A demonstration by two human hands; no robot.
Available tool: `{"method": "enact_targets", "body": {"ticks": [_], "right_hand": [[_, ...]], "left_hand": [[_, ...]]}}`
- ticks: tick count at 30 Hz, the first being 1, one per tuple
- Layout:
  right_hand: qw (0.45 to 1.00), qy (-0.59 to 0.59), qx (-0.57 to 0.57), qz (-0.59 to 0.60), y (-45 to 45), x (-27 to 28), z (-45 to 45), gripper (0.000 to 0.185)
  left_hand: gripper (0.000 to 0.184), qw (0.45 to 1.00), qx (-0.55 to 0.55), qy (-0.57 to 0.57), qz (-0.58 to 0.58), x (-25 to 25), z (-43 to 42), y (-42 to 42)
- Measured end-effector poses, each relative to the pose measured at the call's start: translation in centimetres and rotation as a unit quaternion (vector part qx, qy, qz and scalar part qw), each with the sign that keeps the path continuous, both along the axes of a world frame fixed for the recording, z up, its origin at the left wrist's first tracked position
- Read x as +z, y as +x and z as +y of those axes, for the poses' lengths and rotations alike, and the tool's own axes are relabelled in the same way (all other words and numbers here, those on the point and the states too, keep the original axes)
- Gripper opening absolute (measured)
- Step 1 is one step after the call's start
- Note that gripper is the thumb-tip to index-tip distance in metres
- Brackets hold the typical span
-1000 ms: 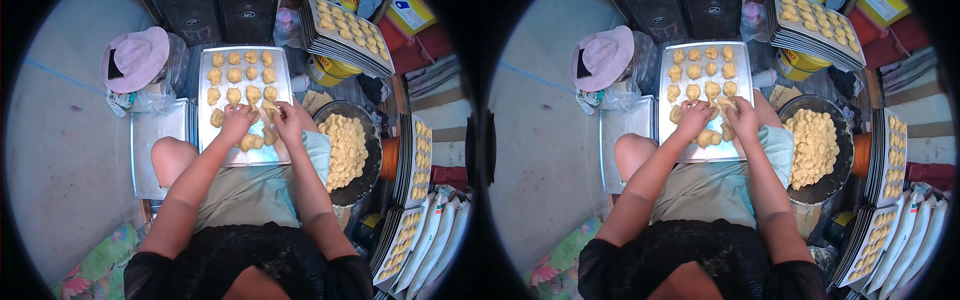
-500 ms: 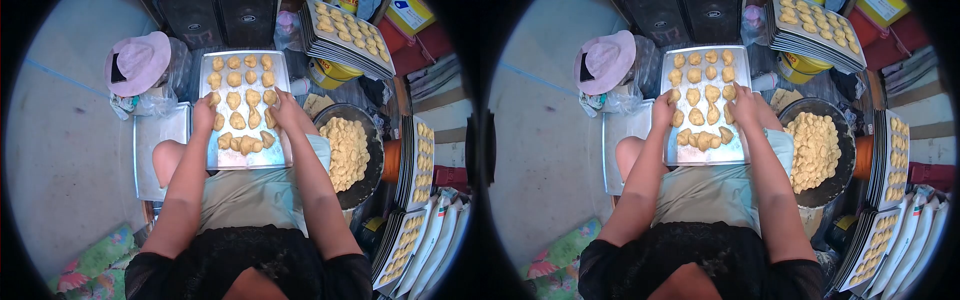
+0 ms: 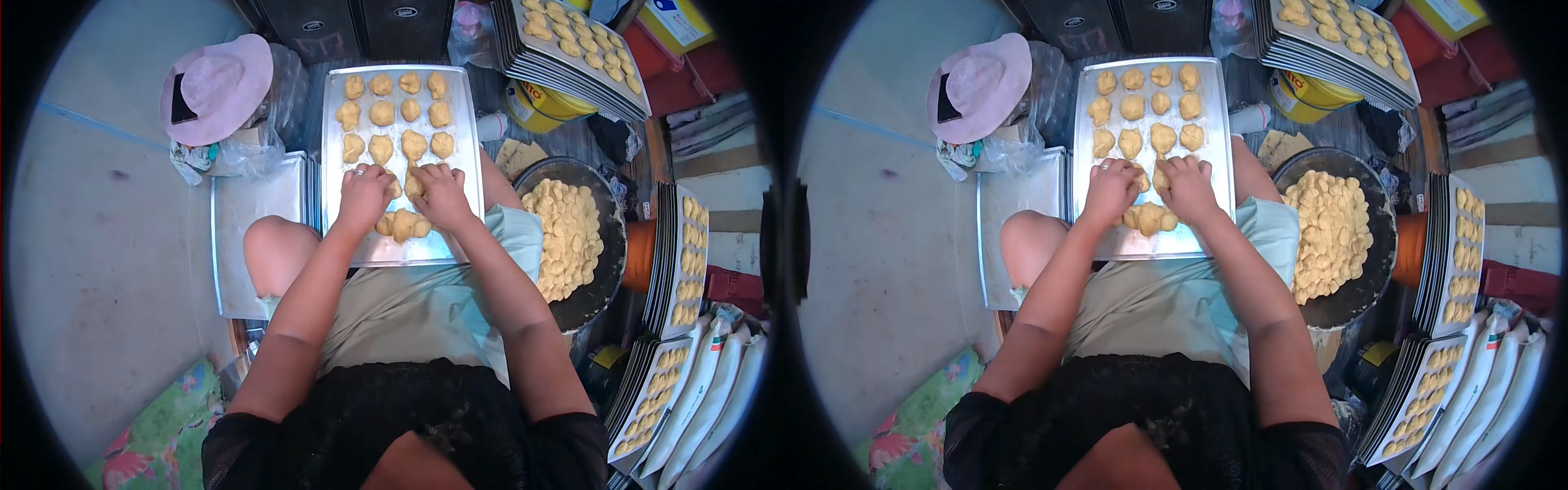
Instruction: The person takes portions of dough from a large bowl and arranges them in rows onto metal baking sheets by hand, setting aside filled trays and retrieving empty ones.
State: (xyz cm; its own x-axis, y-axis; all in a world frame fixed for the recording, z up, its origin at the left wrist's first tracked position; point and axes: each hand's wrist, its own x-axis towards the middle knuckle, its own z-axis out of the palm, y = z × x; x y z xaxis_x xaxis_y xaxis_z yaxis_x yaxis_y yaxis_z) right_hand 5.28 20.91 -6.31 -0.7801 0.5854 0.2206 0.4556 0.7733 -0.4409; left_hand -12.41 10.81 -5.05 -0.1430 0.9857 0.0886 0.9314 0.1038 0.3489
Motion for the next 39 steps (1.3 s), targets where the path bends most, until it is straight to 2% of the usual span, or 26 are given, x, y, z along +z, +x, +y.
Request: {"method": "enact_targets", "body": {"ticks": [2,5,6,9,10,13,14,17,18,20,22,25,26,29,31,33,34,35,37,39], "right_hand": [[0.999,-0.001,0.008,-0.039,0.1,0.4,0.0,0.053],[0.996,-0.082,-0.012,0.027,2.0,2.2,-0.5,0.053],[0.981,-0.177,-0.033,0.075,2.9,1.1,-0.7,0.053],[0.986,-0.154,0.059,0.025,4.7,1.8,-3.3,0.05],[0.995,-0.062,0.054,0.051,4.6,2.1,-5.1,0.047],[0.998,-0.045,-0.007,-0.04,4.8,0.2,-6.4,0.048],[0.99,-0.118,-0.024,-0.075,5.1,-0.2,-5.8,0.049],[0.998,-0.007,-0.067,-0.019,5.7,1.2,-6.4,0.045],[0.997,-0.01,-0.073,-0.007,6.0,0.4,-6.5,0.043],[0.99,-0.104,-0.074,-0.063,6.7,-1.3,-5.5,0.045],[0.961,-0.209,-0.076,-0.162,6.9,-0.6,-4.0,0.053],[0.992,-0.088,-0.085,-0.033,7.0,1.3,-5.6,0.056],[0.996,-0.054,-0.059,0.034,6.4,0.3,-6.0,0.06],[0.999,0.021,-0.03,0.011,4.9,-3.2,-6.7,0.058],[0.995,-0.053,-0.081,-0.025,5.1,-1.1,-6.4,0.044],[0.986,-0.096,-0.131,-0.027,5.9,-0.1,-5.8,0.036],[0.985,-0.062,-0.154,0.052,6.0,-0.4,-5.9,0.034],[0.986,-0.058,-0.152,0.024,6.1,-0.4,-5.9,0.036],[0.987,-0.052,-0.149,-0.028,6.0,-0.1,-5.9,0.041],[0.987,-0.061,-0.147,0.026,6.1,0.8,-5.9,0.046]], "left_hand": [[0.037,0.999,0.008,0.04,0.004,-1.3,-0.4,0.3],[0.037,0.998,0.048,0.049,-0.011,0.0,-1.7,0.8],[0.038,0.997,0.068,0.042,-0.021,0.6,-2.7,1.0],[0.036,0.995,0.053,-0.073,-0.031,0.7,-6.3,1.4],[0.037,0.997,0.039,-0.04,-0.06,-0.1,-7.4,1.1],[0.041,0.976,0.129,-0.125,-0.125,0.1,-8.4,1.4],[0.046,0.97,0.141,-0.165,-0.113,0.3,-8.3,1.3],[0.049,0.993,0.106,-0.033,-0.027,1.4,-8.9,2.2],[0.048,0.997,0.072,0.01,-0.033,1.3,-8.7,2.5],[0.045,0.995,0.002,0.092,-0.044,0.5,-8.1,3.2],[0.044,0.999,0.001,0.04,-0.024,-0.7,-7.6,3.3],[0.041,0.999,0.007,0.019,-0.025,-1.4,-7.0,3.2],[0.041,0.999,0.006,0.023,-0.034,-1.5,-7.0,3.2],[0.04,0.998,0.022,0.019,-0.049,-1.2,-7.3,3.4],[0.039,0.998,0.047,0.003,-0.036,-1.6,-7.1,3.0],[0.037,0.997,0.061,0.049,-0.014,-1.9,-7.1,2.8],[0.038,0.995,0.055,0.083,0.002,-2.0,-7.2,2.8],[0.038,0.992,0.048,0.116,0.019,-2.0,-7.3,2.9],[0.04,0.997,0.032,0.06,-0.031,-2.0,-7.1,3.2],[0.043,0.998,0.031,0.0,-0.047,-1.6,-6.8,3.4]]}}
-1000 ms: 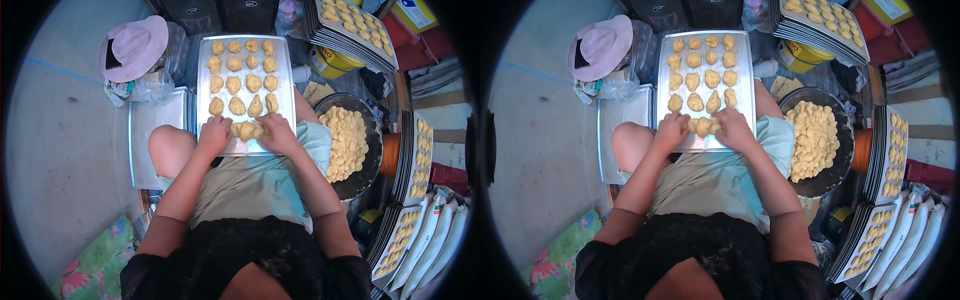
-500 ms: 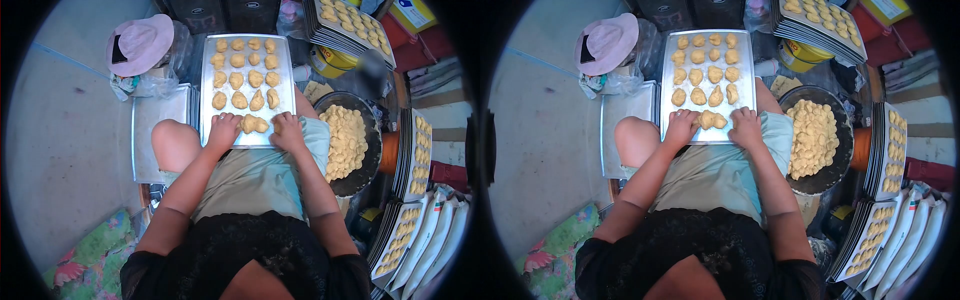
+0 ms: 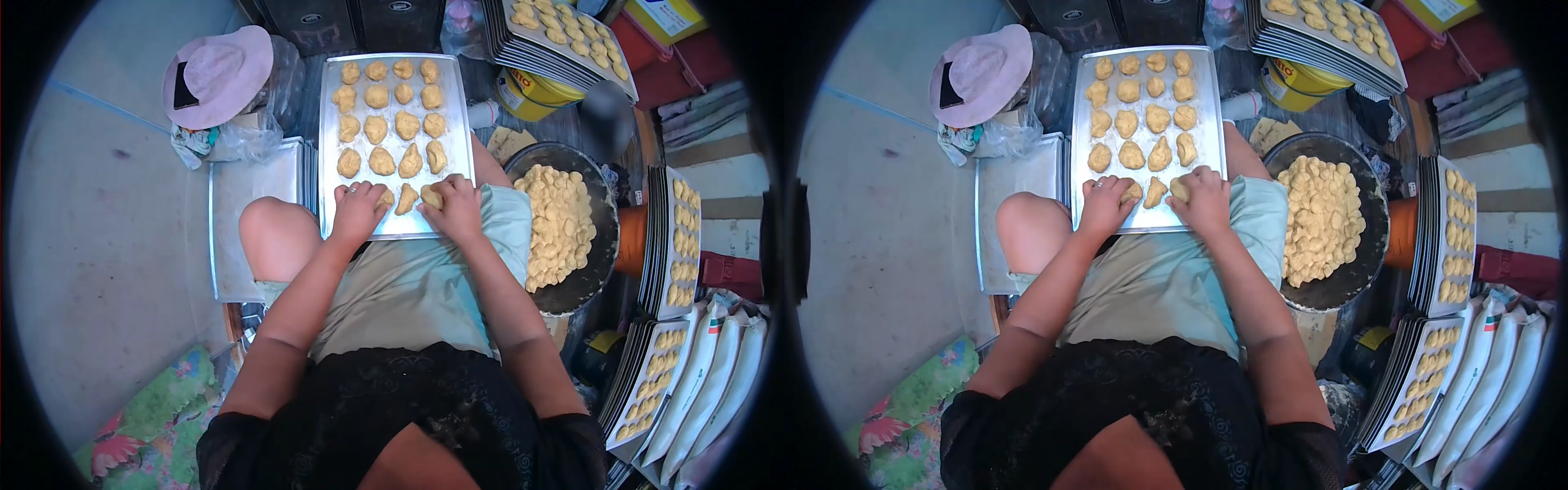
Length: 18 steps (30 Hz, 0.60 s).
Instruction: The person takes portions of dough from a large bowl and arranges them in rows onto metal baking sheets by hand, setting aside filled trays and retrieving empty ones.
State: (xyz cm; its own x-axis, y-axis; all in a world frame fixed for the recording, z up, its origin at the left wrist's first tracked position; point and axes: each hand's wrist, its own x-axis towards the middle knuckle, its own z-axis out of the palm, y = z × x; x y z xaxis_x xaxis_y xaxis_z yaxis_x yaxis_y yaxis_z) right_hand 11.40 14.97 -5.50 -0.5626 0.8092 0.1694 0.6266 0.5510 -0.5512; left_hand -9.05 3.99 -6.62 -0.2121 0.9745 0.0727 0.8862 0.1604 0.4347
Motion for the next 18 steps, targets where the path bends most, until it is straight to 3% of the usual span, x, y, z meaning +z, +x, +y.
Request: {"method": "enact_targets", "body": {"ticks": [2,4,5,8,10,12,15,17,18], "right_hand": [[1.0,-0.01,0.004,-0.003,0.5,0.1,0.2,0.05],[0.997,-0.031,0.009,-0.067,2.3,-1.4,0.7,0.052],[0.996,-0.067,0.06,0.008,3.5,-3.5,1.8,0.05],[0.978,-0.206,0.013,0.025,6.6,-0.6,3.6,0.047],[0.994,-0.084,-0.066,-0.009,9.1,2.2,4.8,0.044],[0.955,0.119,-0.159,-0.219,10.3,6.6,4.9,0.043],[0.993,0.068,-0.066,-0.065,8.4,7.5,5.9,0.045],[0.994,-0.077,0.057,0.052,5.1,3.1,5.2,0.048],[0.981,-0.165,0.101,0.008,2.9,3.0,4.0,0.049]], "left_hand": [[0.046,0.998,0.014,-0.065,0.01,0.7,0.1,0.2],[0.049,0.999,0.017,-0.005,0.027,0.5,-0.3,0.3],[0.05,0.999,0.017,0.024,0.035,0.5,-0.6,0.2],[0.054,1.0,0.012,0.015,0.023,1.5,-1.5,-0.7],[0.057,0.999,0.039,-0.02,0.005,2.5,-2.4,-1.8],[0.058,0.996,0.069,-0.043,-0.028,2.5,-3.4,-2.8],[0.05,0.981,0.104,-0.098,-0.131,1.2,-3.2,-3.6],[0.044,0.976,0.126,-0.113,-0.133,1.1,-3.0,-3.7],[0.041,0.98,0.133,-0.097,-0.11,1.2,-2.8,-3.6]]}}
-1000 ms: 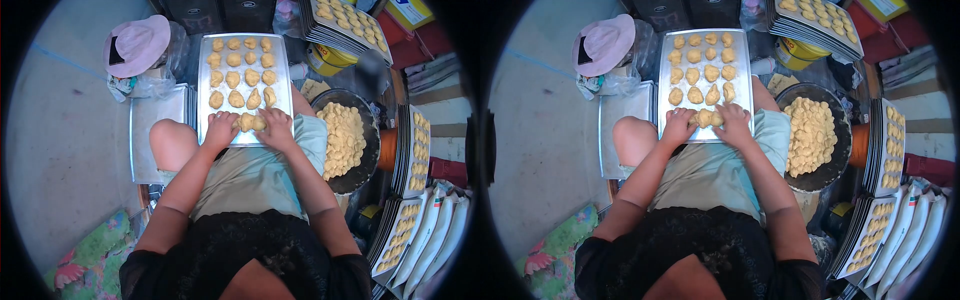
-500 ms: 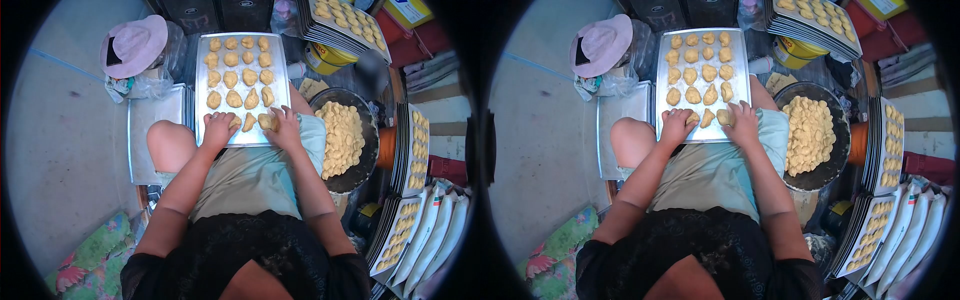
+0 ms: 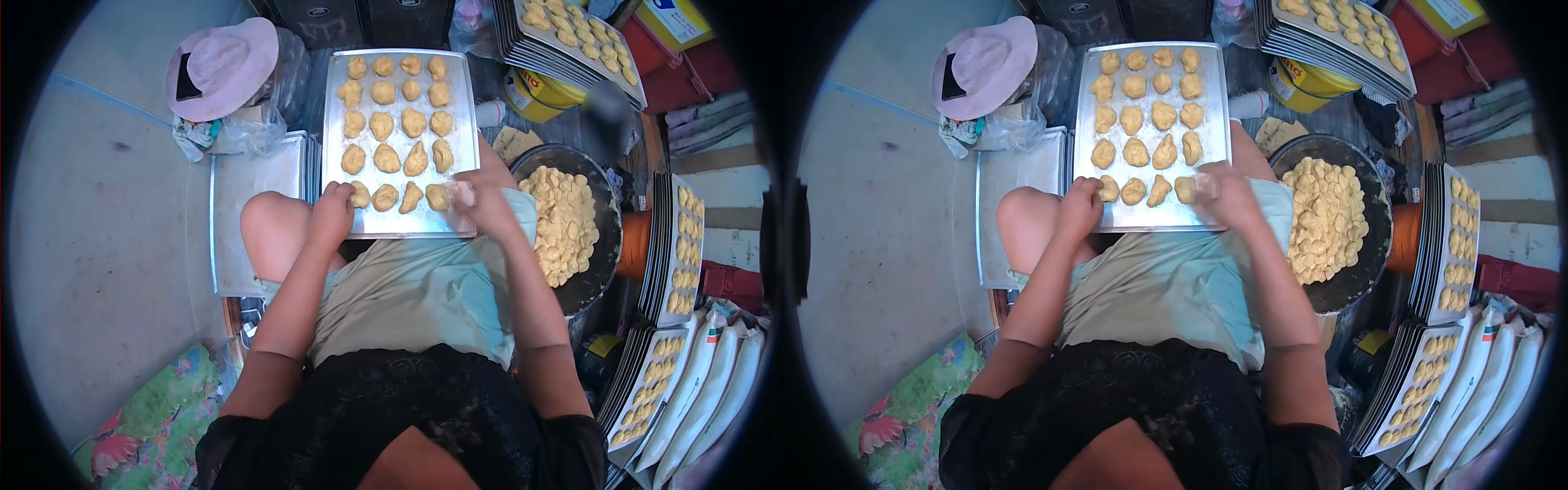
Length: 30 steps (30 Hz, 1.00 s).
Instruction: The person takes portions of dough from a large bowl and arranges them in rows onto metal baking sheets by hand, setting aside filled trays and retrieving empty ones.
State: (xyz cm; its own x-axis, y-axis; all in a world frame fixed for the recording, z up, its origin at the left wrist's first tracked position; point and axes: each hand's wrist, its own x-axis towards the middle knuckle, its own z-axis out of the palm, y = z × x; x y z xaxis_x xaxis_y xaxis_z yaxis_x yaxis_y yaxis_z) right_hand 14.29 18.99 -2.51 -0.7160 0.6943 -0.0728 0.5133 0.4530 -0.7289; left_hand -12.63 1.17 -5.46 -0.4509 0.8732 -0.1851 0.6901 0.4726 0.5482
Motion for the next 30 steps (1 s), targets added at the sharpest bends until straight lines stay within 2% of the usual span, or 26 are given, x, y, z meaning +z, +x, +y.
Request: {"method": "enact_targets", "body": {"ticks": [1,2,4,5,7,8,11,14,15,18,19,21,22,24,25,28,30], "right_hand": [[0.998,0.063,0.019,0.004,-1.9,0.3,-2.0,0.048],[0.993,0.117,0.023,0.005,-3.2,-1.7,-3.1,0.047],[0.991,0.131,0.029,-0.024,-4.0,-4.7,-3.5,0.048],[0.991,0.116,0.02,-0.058,-3.9,-5.4,-3.3,0.048],[0.984,0.112,0.034,-0.136,-3.4,-4.4,-2.7,0.045],[0.985,0.132,0.031,-0.107,-3.6,-3.1,-2.9,0.045],[0.983,0.177,0.015,-0.045,-5.1,-1.4,-4.5,0.045],[0.979,0.198,0.038,-0.04,-6.7,-2.7,-4.9,0.042],[0.984,0.171,0.041,-0.018,-7.0,-3.6,-4.9,0.039],[0.979,0.186,0.087,0.009,-6.5,-4.3,-4.9,0.036],[0.974,0.211,0.078,0.011,-6.3,-4.3,-5.0,0.037],[0.963,0.263,0.059,0.013,-5.6,-3.8,-5.0,0.038],[0.971,0.239,0.026,-0.011,-5.0,-3.0,-4.8,0.039],[0.981,0.183,-0.037,-0.058,-3.1,-1.5,-4.5,0.04],[0.984,0.166,-0.026,-0.056,-2.3,-2.4,-3.9,0.043],[0.999,0.023,-0.033,-0.004,-1.4,-3.6,-2.9,0.044],[0.997,0.036,-0.067,0.027,-1.7,-3.6,-3.1,0.045]], "left_hand": [[0.038,1.0,0.006,0.012,0.026,0.1,0.2,0.1],[0.036,0.997,-0.018,0.062,0.039,0.6,0.3,0.4],[0.033,0.983,-0.066,0.157,0.062,1.6,-0.2,1.2],[0.034,0.986,-0.094,0.123,0.058,0.0,-0.4,0.5],[0.038,0.996,-0.058,0.066,0.017,-0.8,-0.5,0.3],[0.04,0.998,-0.04,0.04,-0.003,-1.0,-0.4,0.2],[0.042,0.991,-0.053,0.048,0.114,1.0,0.0,1.3],[0.038,0.968,-0.137,0.174,0.115,1.0,0.8,2.0],[0.035,0.954,-0.163,0.204,0.145,0.2,1.3,2.4],[0.032,0.959,-0.169,0.143,0.178,-1.6,2.2,3.5],[0.029,0.953,-0.16,0.144,0.211,-1.9,2.6,3.8],[0.028,0.964,-0.15,0.098,0.195,-2.0,2.9,4.1],[0.028,0.968,-0.145,0.077,0.188,-1.8,3.3,4.2],[0.03,0.972,-0.12,0.123,0.163,-0.8,2.7,4.2],[0.031,0.972,-0.106,0.146,0.151,-0.4,2.4,4.2],[0.038,0.954,-0.155,0.201,0.158,-0.2,1.8,3.6],[0.043,0.96,-0.172,0.147,0.166,-0.4,1.8,3.4]]}}
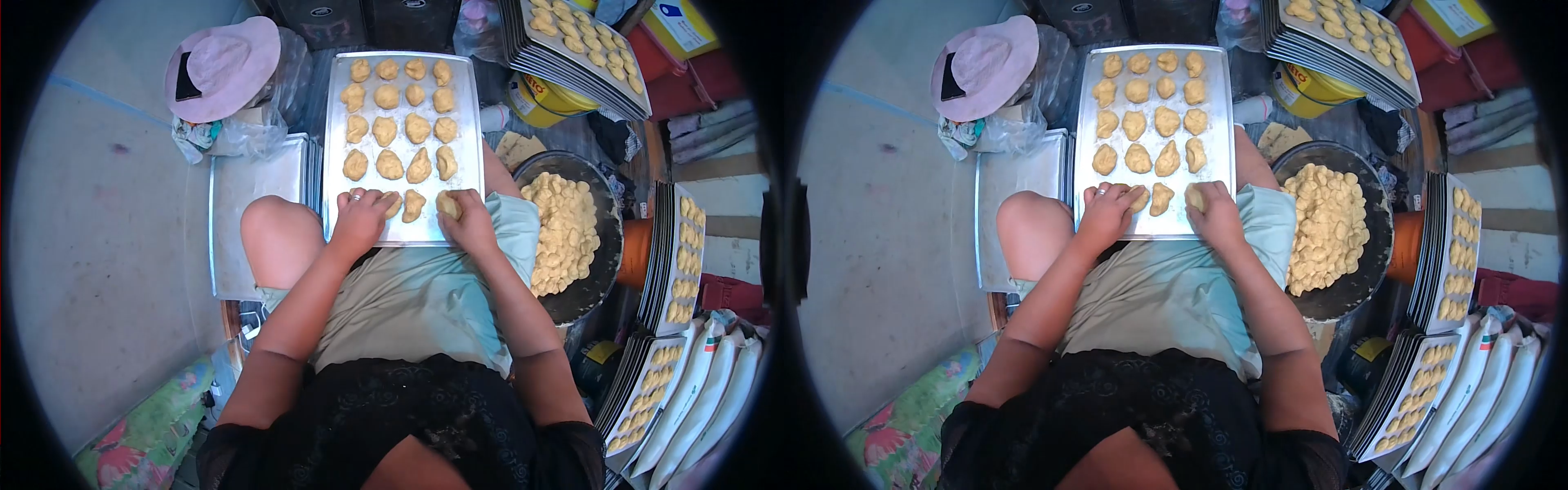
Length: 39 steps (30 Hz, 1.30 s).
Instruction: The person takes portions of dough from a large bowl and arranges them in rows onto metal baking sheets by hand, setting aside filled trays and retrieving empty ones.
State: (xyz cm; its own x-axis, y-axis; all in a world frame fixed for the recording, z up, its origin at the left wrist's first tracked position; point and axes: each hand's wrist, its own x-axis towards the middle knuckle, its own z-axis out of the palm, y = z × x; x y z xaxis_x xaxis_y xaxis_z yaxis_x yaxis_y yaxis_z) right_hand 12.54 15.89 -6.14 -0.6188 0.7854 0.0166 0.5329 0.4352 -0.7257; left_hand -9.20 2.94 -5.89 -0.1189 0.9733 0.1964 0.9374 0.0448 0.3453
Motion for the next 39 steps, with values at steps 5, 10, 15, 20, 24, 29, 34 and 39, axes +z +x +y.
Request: {"method": "enact_targets", "body": {"ticks": [5,10,15,20,24,29,34,39], "right_hand": [[0.985,0.135,0.019,-0.102,-1.2,-0.4,-0.9,0.049],[0.983,0.145,0.094,-0.062,-3.6,1.3,-1.9,0.055],[0.962,0.161,0.161,-0.149,-4.1,0.1,-2.2,0.059],[0.971,0.166,0.156,-0.069,-5.9,1.3,-2.7,0.058],[0.964,0.175,0.188,-0.073,-8.2,-0.7,-3.1,0.053],[0.96,0.182,0.202,-0.061,-8.1,0.0,-3.3,0.054],[0.975,0.185,0.113,-0.051,-7.1,1.2,-1.0,0.058],[0.985,0.16,-0.029,-0.055,-5.9,-1.0,4.7,0.06]], "left_hand": [[0.047,0.996,0.02,-0.081,0.015,-0.3,0.6,0.4],[0.048,0.995,0.1,0.017,-0.02,0.7,-0.6,0.3],[0.048,0.979,0.128,-0.13,-0.09,1.3,-2.4,-2.6],[0.049,0.971,0.154,-0.116,-0.138,0.5,-2.1,-2.2],[0.048,0.969,0.148,-0.095,-0.173,1.2,-2.3,-2.2],[0.044,0.96,0.149,-0.12,-0.203,0.7,-2.7,-2.6],[0.044,0.984,0.154,-0.05,-0.077,1.1,-1.4,-2.5],[0.046,0.987,0.157,-0.009,-0.045,-0.9,2.5,-4.3]]}}
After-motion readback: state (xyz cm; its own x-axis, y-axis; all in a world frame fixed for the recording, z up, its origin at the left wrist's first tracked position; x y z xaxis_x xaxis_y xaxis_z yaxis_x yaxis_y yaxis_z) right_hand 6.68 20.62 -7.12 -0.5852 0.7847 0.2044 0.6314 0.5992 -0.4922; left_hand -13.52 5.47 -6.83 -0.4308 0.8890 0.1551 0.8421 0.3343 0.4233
